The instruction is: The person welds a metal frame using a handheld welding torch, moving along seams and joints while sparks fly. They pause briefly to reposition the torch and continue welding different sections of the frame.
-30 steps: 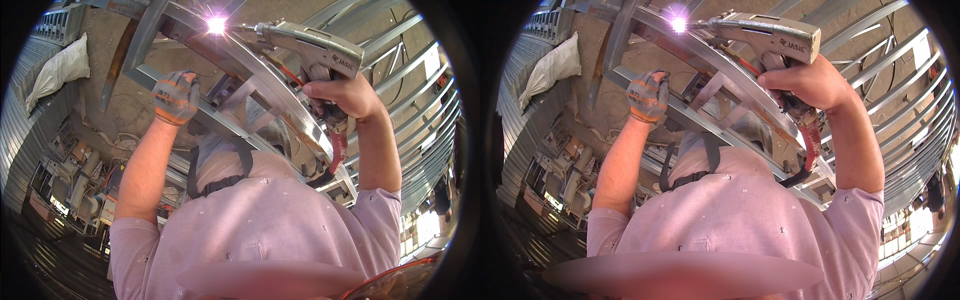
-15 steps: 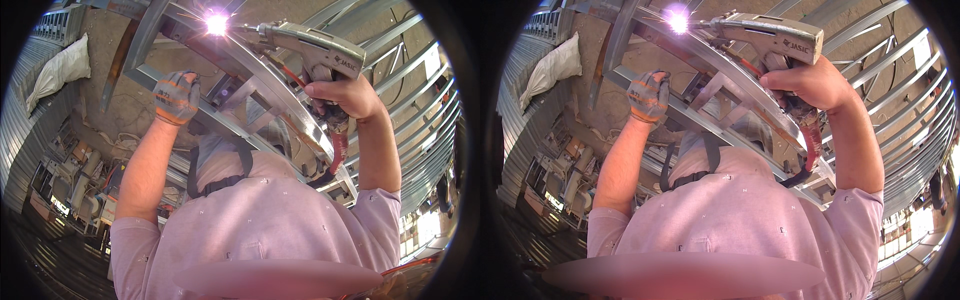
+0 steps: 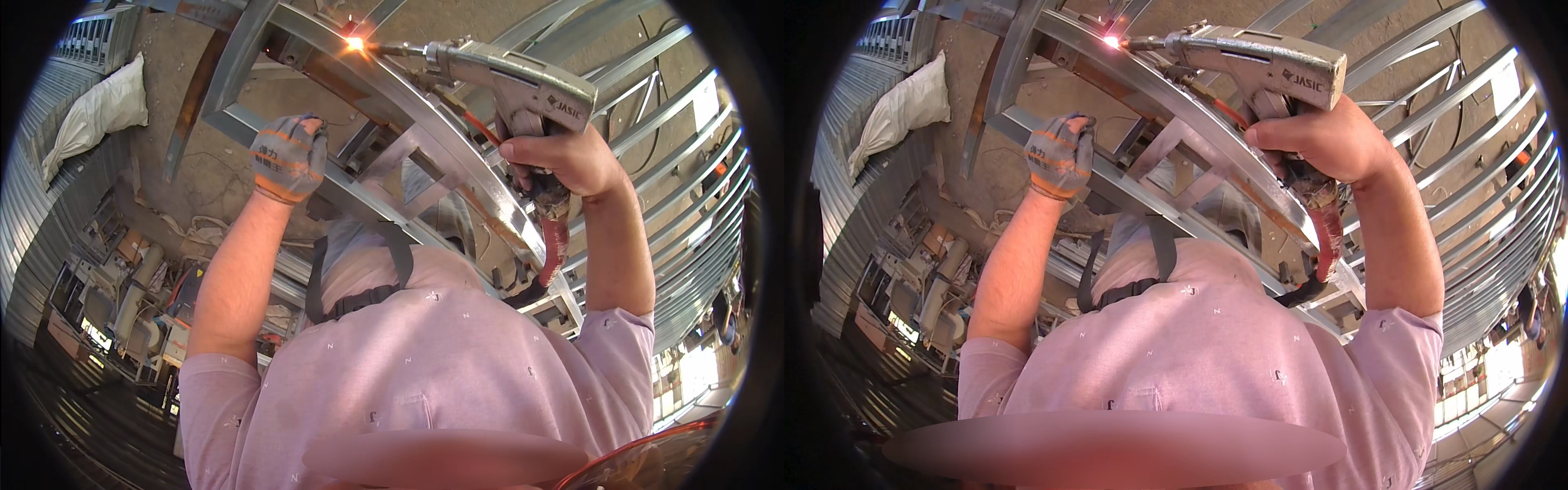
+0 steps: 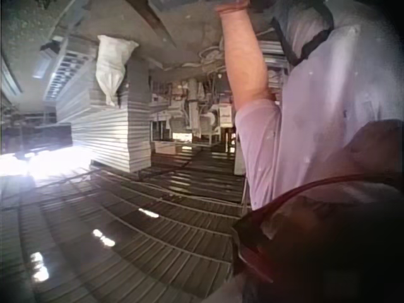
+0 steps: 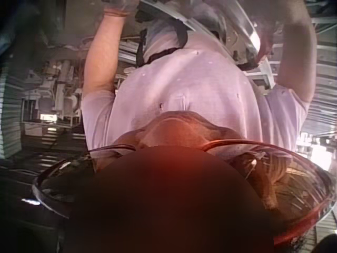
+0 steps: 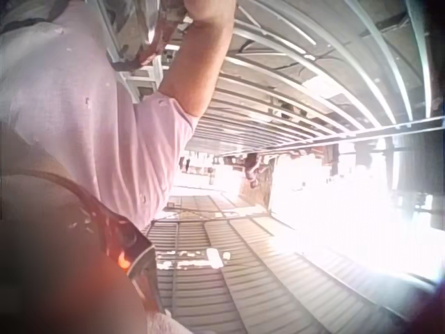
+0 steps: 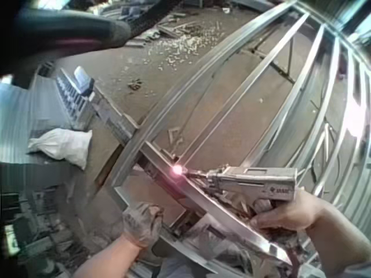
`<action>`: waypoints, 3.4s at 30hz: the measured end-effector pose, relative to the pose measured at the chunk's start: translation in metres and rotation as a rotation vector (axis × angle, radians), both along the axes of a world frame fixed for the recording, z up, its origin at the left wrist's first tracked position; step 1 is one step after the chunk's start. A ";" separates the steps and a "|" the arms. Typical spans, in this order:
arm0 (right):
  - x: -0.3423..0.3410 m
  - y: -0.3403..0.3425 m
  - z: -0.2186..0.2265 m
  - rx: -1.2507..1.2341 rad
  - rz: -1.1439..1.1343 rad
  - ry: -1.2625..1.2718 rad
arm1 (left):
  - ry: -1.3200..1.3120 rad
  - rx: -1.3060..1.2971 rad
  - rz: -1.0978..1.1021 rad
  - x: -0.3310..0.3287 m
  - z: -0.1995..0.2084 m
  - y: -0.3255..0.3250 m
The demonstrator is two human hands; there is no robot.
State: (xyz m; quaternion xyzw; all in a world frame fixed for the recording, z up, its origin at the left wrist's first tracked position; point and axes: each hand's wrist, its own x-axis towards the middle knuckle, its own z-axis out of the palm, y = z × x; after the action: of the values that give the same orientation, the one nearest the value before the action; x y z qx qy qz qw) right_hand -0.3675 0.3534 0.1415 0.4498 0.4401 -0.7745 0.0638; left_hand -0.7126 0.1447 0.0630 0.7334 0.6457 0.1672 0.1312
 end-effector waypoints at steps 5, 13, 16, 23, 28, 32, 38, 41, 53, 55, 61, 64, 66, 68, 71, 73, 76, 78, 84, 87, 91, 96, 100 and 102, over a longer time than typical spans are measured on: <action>0.000 0.001 -0.001 -0.028 0.026 -0.007 | 0.001 -0.005 0.004 0.001 0.001 0.000; -0.005 0.000 -0.001 -0.020 0.016 0.008 | -0.010 0.008 0.001 0.001 0.002 0.001; -0.007 -0.001 0.000 -0.022 0.006 0.018 | -0.011 0.018 -0.001 0.000 0.001 0.000; -0.008 -0.001 -0.001 -0.029 -0.004 0.032 | -0.012 0.002 0.003 0.001 0.002 0.001; -0.009 -0.002 -0.001 -0.016 -0.003 0.020 | -0.012 0.010 0.000 0.000 -0.001 0.000; -0.009 -0.002 -0.002 -0.024 -0.008 0.025 | -0.004 0.011 0.003 0.000 0.000 0.000; -0.002 -0.002 0.003 -0.032 0.009 -0.008 | 0.005 -0.009 0.002 0.001 0.001 0.000; 0.013 -0.001 0.014 -0.058 -0.026 0.012 | -0.004 -0.001 0.000 0.000 -0.001 -0.001; 0.074 -0.036 0.025 -0.165 -0.092 -0.069 | -0.003 -0.007 0.016 0.002 0.001 -0.002; 0.076 -0.039 0.020 -0.140 -0.075 -0.080 | 0.002 -0.010 0.012 0.001 0.000 -0.002; 0.077 -0.040 0.018 -0.092 -0.019 -0.077 | 0.002 -0.012 0.005 -0.001 -0.003 -0.003; 0.078 -0.042 0.016 -0.047 -0.009 -0.054 | -0.001 -0.030 0.006 0.001 0.000 -0.002; 0.077 -0.040 0.018 -0.058 0.009 -0.086 | 0.000 -0.057 0.003 0.000 -0.001 -0.003; 0.077 -0.040 0.017 -0.080 -0.003 -0.091 | 0.009 -0.046 0.000 0.000 -0.001 -0.003; 0.073 -0.036 0.020 -0.125 0.026 -0.120 | 0.011 -0.027 -0.015 -0.002 -0.002 -0.003; 0.076 -0.039 0.020 -0.107 -0.004 -0.089 | 0.001 -0.026 -0.019 -0.001 -0.001 -0.002; 0.075 -0.038 0.020 -0.078 0.014 -0.099 | 0.012 -0.040 -0.017 0.000 0.001 -0.002; 0.075 -0.038 0.019 -0.085 0.023 -0.112 | 0.016 -0.039 -0.023 0.000 0.000 -0.001; 0.075 -0.039 0.022 -0.077 -0.010 -0.121 | 0.027 -0.028 -0.020 0.000 -0.001 -0.001; 0.076 -0.038 0.019 -0.105 0.020 -0.115 | 0.057 -0.045 -0.016 -0.001 -0.002 -0.005; 0.077 -0.039 0.023 -0.083 -0.003 -0.114 | 0.026 -0.031 -0.015 0.001 0.001 -0.001; 0.080 -0.042 0.019 -0.064 0.013 -0.125 | 0.041 -0.026 -0.028 -0.001 -0.002 -0.003; 0.079 -0.046 0.020 -0.068 -0.017 -0.117 | 0.032 -0.035 -0.023 0.000 0.001 -0.002; 0.075 -0.044 0.022 -0.083 0.014 -0.198 | 0.024 -0.025 -0.022 0.001 0.002 0.000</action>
State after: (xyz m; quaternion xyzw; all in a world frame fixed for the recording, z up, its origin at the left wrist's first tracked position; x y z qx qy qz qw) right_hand -0.2921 0.3089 0.1632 0.5180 0.4021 -0.7435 0.1311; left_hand -0.7113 0.1450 0.0648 0.7408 0.6410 0.1488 0.1347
